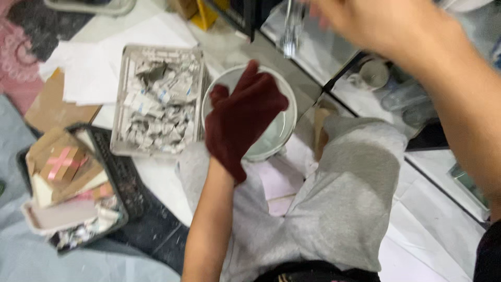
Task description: The person sits cross-legged on the floor and wipes several ceramic mugs and glassware with a maroon cloth. They handle each item one at a time, wiping the exterior and interior, then place the cleaned items on a nearby shelf. The person also folds the cloth and handles crumpled newspaper at the end.
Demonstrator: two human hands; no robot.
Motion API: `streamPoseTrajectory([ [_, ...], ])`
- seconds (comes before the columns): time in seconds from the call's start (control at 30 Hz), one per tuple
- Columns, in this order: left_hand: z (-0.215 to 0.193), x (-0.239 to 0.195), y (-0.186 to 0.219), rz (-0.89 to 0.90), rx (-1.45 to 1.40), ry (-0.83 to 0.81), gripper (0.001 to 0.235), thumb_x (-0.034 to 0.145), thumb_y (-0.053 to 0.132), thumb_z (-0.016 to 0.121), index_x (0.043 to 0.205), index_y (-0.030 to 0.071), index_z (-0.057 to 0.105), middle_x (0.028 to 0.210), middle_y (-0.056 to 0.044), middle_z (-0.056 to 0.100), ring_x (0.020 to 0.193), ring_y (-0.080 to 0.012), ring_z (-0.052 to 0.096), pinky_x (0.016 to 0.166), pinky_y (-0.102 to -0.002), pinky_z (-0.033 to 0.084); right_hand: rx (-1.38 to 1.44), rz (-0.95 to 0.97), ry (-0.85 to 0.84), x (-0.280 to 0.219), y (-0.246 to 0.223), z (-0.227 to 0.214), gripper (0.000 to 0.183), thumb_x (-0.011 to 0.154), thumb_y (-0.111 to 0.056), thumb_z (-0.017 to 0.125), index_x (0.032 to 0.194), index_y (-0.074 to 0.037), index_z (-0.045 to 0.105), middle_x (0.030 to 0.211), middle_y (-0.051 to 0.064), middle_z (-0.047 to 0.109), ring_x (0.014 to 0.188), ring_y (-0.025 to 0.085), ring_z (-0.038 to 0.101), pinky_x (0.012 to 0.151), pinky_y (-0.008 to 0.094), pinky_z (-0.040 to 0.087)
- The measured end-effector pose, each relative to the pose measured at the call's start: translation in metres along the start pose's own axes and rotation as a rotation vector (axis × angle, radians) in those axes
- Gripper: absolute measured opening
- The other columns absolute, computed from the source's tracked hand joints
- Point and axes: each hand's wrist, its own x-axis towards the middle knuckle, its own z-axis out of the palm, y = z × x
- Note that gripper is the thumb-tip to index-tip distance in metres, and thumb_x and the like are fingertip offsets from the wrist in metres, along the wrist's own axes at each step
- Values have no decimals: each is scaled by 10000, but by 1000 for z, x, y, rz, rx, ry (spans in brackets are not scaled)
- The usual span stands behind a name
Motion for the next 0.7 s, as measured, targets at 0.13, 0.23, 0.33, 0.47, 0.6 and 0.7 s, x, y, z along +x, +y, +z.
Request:
streamPoseTrajectory([
  [0.13, 3, -5, 12, -38, 26, -127, 307, 836, 425, 727, 1058, 213, 729, 1136, 28, 691, 1021, -97, 653, 758, -394, 425, 215, -524, 38, -32, -33, 40, 243, 1067, -262, 668, 1172, -56, 742, 1030, 109, 769, 820, 215, 738, 750, 343, 601],
  [0.23, 21, -15, 12, -310, -418, -438, 308, 877, 376, 719, 1103, 167, 738, 1141, -5, 713, 972, -91, 672, 809, -307, 515, 368, -404, -13, -47, -35, 69, 242, 1028, -225, 708, 1159, -22, 722, 875, 116, 756, 741, 236, 733, 689, 369, 568],
  [0.33, 48, -45, -12, -88, -747, -417, 209, 974, 231, 616, 1085, 100, 734, 1112, -40, 746, 1016, -95, 712, 882, -281, 582, 456, -392, 70, -55, -32, 94, 211, 1024, -208, 723, 1122, -21, 727, 859, 123, 745, 751, 223, 718, 676, 353, 556],
  [0.47, 114, -70, -48, -251, -1637, -428, 169, 1107, 155, 579, 1211, 36, 638, 1145, -53, 663, 1038, -118, 647, 890, -279, 548, 863, -88, 4, -60, -26, 133, 286, 1020, -206, 679, 1263, -56, 665, 892, 40, 731, 784, 117, 706, 709, 275, 571],
  [0.6, 150, -93, -75, -570, -2243, -193, 198, 1124, 177, 536, 1244, 26, 582, 1188, -76, 616, 1107, -168, 598, 971, -303, 518, 1205, 1, 77, -68, -16, 186, 395, 1071, -236, 647, 1416, -56, 574, 1043, 13, 692, 968, 85, 647, 846, 251, 533],
  [0.7, 152, -94, -76, -642, -2427, -40, 245, 1074, 244, 508, 1228, 63, 565, 1199, -74, 611, 1143, -188, 588, 1036, -314, 512, 1273, 265, -46, -81, -12, 211, 412, 1062, -298, 620, 1404, -70, 601, 1024, 15, 671, 926, 93, 626, 789, 254, 532],
])
